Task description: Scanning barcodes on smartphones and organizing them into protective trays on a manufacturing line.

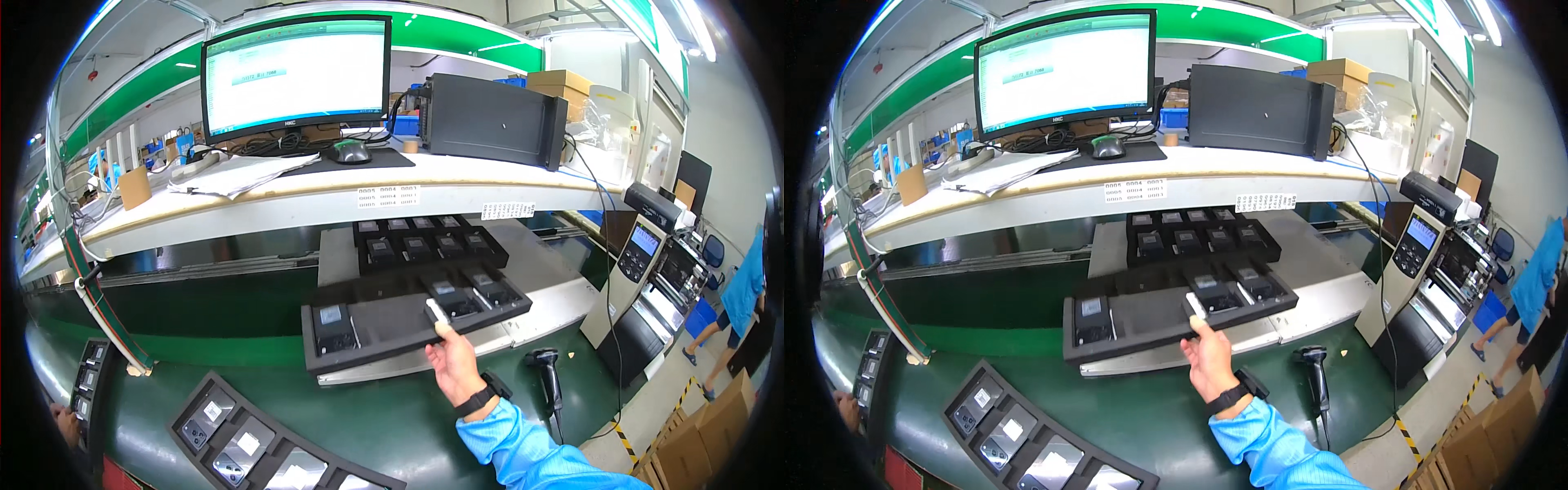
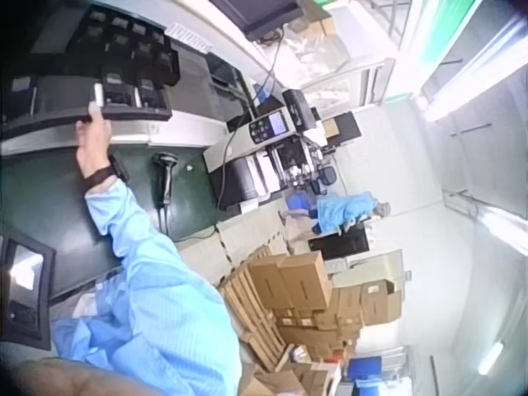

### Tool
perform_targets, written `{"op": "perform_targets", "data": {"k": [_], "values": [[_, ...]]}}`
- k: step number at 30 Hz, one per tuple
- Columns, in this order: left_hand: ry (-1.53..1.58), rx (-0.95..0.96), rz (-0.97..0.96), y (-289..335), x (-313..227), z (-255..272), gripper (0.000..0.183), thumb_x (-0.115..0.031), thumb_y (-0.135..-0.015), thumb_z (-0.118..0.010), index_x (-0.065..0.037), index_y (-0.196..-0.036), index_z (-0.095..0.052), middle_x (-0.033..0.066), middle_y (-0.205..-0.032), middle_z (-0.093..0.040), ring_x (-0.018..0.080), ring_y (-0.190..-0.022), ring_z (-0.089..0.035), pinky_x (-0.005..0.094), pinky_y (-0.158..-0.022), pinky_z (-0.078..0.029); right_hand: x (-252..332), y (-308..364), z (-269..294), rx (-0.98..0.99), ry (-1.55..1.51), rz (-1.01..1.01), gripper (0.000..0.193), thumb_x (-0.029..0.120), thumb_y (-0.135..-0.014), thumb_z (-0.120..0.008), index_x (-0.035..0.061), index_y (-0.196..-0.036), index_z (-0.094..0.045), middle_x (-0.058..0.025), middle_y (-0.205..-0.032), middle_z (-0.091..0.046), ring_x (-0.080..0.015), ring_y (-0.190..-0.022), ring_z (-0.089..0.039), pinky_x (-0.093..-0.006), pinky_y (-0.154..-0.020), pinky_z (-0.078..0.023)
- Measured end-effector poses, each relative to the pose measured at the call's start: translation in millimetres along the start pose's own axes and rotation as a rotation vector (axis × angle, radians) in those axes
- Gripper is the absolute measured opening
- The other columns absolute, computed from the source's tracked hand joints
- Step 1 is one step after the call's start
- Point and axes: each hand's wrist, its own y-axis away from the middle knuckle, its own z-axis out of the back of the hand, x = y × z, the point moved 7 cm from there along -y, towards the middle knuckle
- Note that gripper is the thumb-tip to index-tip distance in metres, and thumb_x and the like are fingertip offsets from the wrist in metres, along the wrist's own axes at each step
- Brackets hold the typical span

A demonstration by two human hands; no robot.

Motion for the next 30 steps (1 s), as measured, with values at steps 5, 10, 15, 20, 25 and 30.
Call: {"op": "perform_targets", "data": {"k": [5, 10, 15, 20, 25, 30], "values": [[0.005, -0.033, -0.02, 2.2, -4.5, 2.0, 0.032, -0.022, -0.088, -0.065, 0.004, -0.099, -0.051, 0.023, -0.078, -0.062, 0.0402, -0.072, -0.061, 0.0474, -0.07, -0.047, 48.5, -124.6, -29.9, 0.145, -0.11, 0.062, 0.014, 0.02, -0.093, -0.067, 0.007, -0.098, -0.063, -0.0054, -0.092, -0.063, -0.0156, -0.075, -0.059, -0.0299, -0.064, -0.055], [-0.018, -0.035, 0.02, 7.7, -22.6, 6.8, 0.028, -0.02, -0.087, -0.066, 0.003, -0.096, -0.052, 0.0233, -0.076, -0.059, 0.0428, -0.073, -0.059, 0.0478, -0.069, -0.047, 72.9, -263.4, -20.8, 0.064, -0.02, 0.073, 0.02, 0.03, -0.095, -0.064, 0.0125, -0.104, -0.064, -0.0074, -0.096, -0.065, -0.0203, -0.087, -0.066, -0.0302, -0.07, -0.059], [-0.126, -0.093, -0.042, 9.4, -49.7, 4.2, 0.028, -0.02, -0.085, -0.068, 0.003, -0.087, -0.053, 0.0237, -0.075, -0.059, 0.0448, -0.073, -0.057, 0.0501, -0.068, -0.045, 59.6, -325.4, 2.8, -0.015, 0.036, 0.166, 0.025, 0.027, -0.091, -0.068, 0.0141, -0.112, -0.063, -0.0056, -0.1, -0.063, -0.0213, -0.093, -0.065, -0.0326, -0.075, -0.058], [-0.156, 0.049, 0.064, 6.0, -63.5, -3.1, 0.029, -0.024, -0.084, -0.069, 0.002, -0.085, -0.056, 0.0225, -0.074, -0.061, 0.0451, -0.071, -0.059, 0.0512, -0.067, -0.046, 64.0, -325.5, 8.3, -0.07, 0.334, 0.121, 0.03, 0.037, -0.093, -0.07, 0.0133, -0.11, -0.063, -0.0079, -0.097, -0.064, -0.023, -0.084, -0.067, -0.0361, -0.075, -0.06], [0.05, 0.208, 0.174, 11.7, -82.6, -23.3, 0.035, -0.032, -0.087, -0.072, 0.001, -0.086, -0.059, 0.0221, -0.078, -0.069, 0.0381, -0.07, -0.066, 0.0448, -0.062, -0.05, 79.8, -255.0, 2.0, 0.082, 1.025, -0.012, 0.034, 0.04, -0.095, -0.065, 0.0066, -0.098, -0.065, -0.0076, -0.084, -0.067, -0.0222, -0.073, -0.069, -0.0373, -0.071, -0.06], [-0.041, 0.193, 0.075, 40.7, -99.7, -34.2, 0.042, -0.041, -0.085, -0.073, -0.003, -0.079, -0.056, 0.0222, -0.069, -0.064, 0.0453, -0.07, -0.064, 0.0513, -0.061, -0.049, 44.4, -61.3, -17.5, 0.684, 1.314, -0.304, 0.021, 0.023, -0.094, -0.063, 0.0022, -0.096, -0.065, -0.0081, -0.082, -0.069, -0.0161, -0.075, -0.069, -0.0281, -0.068, -0.056]]}}
